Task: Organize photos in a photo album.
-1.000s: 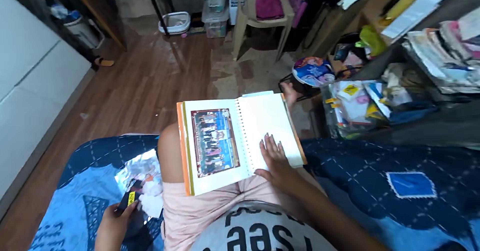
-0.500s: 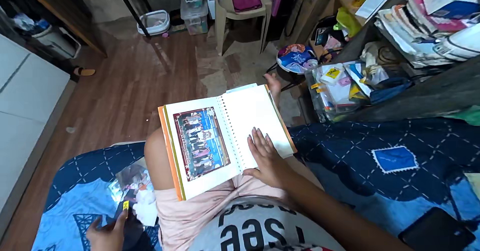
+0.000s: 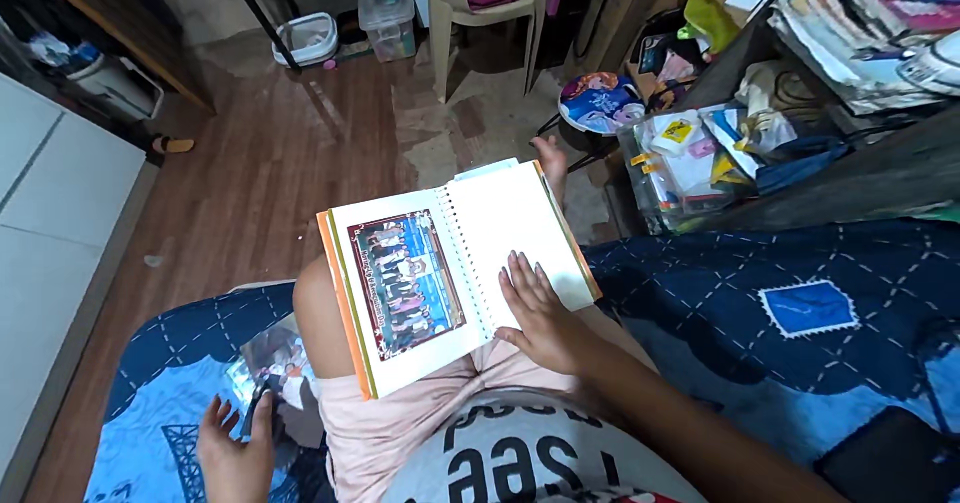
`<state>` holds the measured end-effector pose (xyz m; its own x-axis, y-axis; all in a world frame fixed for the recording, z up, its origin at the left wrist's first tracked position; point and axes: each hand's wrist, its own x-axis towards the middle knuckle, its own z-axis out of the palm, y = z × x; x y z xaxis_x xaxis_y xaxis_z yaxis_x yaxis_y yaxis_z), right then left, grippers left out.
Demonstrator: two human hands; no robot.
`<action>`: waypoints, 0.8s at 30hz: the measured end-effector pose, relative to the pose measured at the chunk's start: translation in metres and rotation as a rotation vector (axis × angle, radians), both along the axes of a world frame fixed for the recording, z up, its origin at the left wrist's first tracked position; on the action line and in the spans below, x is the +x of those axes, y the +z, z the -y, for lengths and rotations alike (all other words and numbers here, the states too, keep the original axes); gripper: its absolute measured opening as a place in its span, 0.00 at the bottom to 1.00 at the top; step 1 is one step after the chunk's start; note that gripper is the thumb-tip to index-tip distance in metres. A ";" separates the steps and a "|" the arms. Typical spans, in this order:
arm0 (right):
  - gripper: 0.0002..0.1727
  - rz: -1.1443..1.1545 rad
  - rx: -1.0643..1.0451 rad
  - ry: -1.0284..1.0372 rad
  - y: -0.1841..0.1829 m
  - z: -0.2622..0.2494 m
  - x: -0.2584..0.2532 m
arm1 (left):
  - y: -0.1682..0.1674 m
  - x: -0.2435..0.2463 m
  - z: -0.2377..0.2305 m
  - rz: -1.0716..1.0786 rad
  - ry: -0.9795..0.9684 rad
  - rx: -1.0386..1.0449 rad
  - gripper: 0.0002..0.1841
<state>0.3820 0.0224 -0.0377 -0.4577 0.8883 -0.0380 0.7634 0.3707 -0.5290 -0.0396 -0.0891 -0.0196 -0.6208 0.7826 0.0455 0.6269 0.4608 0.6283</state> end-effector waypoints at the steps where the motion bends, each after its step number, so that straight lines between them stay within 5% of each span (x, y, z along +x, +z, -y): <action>1: 0.50 -0.006 0.001 0.002 0.000 0.000 0.000 | 0.002 0.003 -0.001 -0.010 -0.034 0.007 0.41; 8: 0.47 -0.045 0.055 -0.003 -0.001 0.001 0.000 | 0.011 0.016 -0.007 -0.201 -0.184 0.040 0.39; 13: 0.36 -0.017 0.233 -0.063 0.001 0.008 -0.003 | 0.016 0.026 -0.010 -0.222 -0.219 0.032 0.37; 15: 0.40 -0.018 0.276 -0.045 0.002 0.013 -0.003 | 0.018 0.029 -0.009 -0.227 -0.222 0.026 0.36; 24: 0.33 -0.003 0.101 0.012 0.015 0.017 -0.006 | 0.028 0.048 -0.025 -0.178 -0.292 0.115 0.32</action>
